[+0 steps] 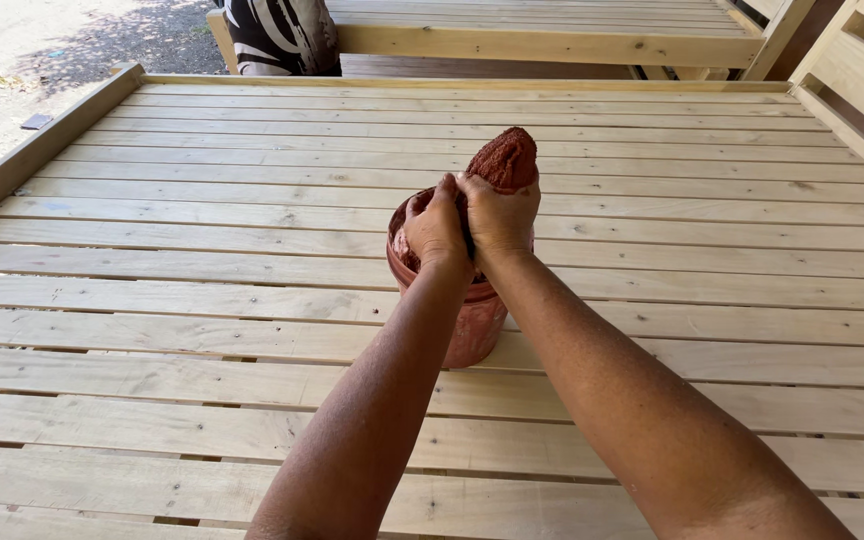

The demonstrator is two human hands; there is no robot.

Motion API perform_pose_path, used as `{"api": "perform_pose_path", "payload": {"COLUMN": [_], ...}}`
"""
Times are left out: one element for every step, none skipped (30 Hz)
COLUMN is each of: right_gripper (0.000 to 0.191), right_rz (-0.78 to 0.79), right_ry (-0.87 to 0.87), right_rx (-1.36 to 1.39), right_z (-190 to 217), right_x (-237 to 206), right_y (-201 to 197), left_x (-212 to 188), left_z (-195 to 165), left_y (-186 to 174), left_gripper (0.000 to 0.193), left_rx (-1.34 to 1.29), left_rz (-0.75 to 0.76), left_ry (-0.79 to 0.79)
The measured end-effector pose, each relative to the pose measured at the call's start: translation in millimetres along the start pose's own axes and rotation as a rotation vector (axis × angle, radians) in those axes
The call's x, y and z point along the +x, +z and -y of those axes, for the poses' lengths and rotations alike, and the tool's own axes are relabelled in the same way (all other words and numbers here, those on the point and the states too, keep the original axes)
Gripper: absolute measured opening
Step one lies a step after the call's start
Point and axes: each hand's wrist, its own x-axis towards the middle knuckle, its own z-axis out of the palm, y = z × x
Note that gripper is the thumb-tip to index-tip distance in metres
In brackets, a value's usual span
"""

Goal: The person dips a cloth into a bucket of red wood stain and wipes the stain across the slatted surface of a wooden furniture frame, working the stain along the boards and re-dipping the cloth as they cover more of the surface.

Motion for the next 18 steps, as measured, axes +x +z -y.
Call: {"api": "perform_pose_path", "payload": {"right_gripper": [0.049,0.048,0.047,0.046,0.043,0.041,0.038,0.036,0.034,0.031,0.030,0.029,0.027,0.027,0.027,0.027,0.025,0.024], "right_rz": [-0.027,-0.038,-0.047,-0.056,-0.051,-0.046,-0.042,-0.038,-0.035,-0.032,-0.030,-0.029,-0.028,-0.027,-0.025,-0.023,-0.015,-0.006], "right_ry": [0.008,-0.014,-0.039,-0.062,-0.049,-0.038,-0.027,-0.032,-0.038,-0.043,-0.048,-0.052,-0.056,-0.049,-0.043,-0.037,-0.026,-0.016], "right_rx": [-0.048,-0.095,-0.141,-0.187,-0.190,-0.192,-0.193,-0.199,-0.205,-0.211,-0.229,-0.247,-0.265,-0.236,-0.208,-0.180,-0.205,-0.229], "right_z": [-1.7,-2.5,-2.7,-2.3,-2.3,-1.4,-0.4,1.0,2.4,3.9,5.6,6.9,8.5,9.6,10.9,12.2,13.4,14.6], "right_x": [-0.5,-0.4,1.7,3.1,3.5,4.6,5.3,5.5,5.9,5.7,5.6,5.1,4.9,4.2,4.0,3.8,3.6,3.6], "right_y": [1.1,2.0,3.9,5.4,5.8,6.3,6.3,5.8,5.8,5.4,5.2,5.4,5.3,5.6,5.8,6.2,5.6,5.3], "left_x": [1.2,1.7,2.7,3.0,3.0,2.8,2.1,1.0,0.2,-1.0,-1.9,-2.4,-2.8,-2.4,-1.7,-0.2,1.4,3.5], "left_z": [2.5,4.5,5.3,5.0,4.6,3.1,1.8,0.5,-1.1,-2.0,-3.0,-3.7,-3.9,-4.0,-3.7,-3.5,-2.7,-2.1], "left_y": [-1.0,-2.0,-2.3,-3.3,-4.2,-4.7,-4.9,-4.4,-4.2,-3.5,-3.0,-3.0,-2.4,-2.8,-2.5,-2.7,-3.0,-3.1], "left_gripper": [0.046,0.043,0.041,0.040,0.038,0.036,0.037,0.038,0.039,0.039,0.040,0.040,0.039,0.039,0.038,0.039,0.040,0.041], "left_rx": [0.069,0.138,0.205,0.204,0.204,0.203,0.228,0.253,0.278,0.269,0.261,0.252,0.218,0.183,0.148,0.158,0.168,0.178], "left_rz": [0.004,0.007,0.011,0.012,0.012,0.013,0.018,0.023,0.030,0.032,0.035,0.038,0.042,0.047,0.052,0.054,0.053,0.053], "left_ry": [0.046,0.091,0.139,0.111,0.080,0.051,0.069,0.086,0.104,0.060,0.016,-0.027,-0.033,-0.038,-0.043,-0.062,-0.082,-0.100]}}
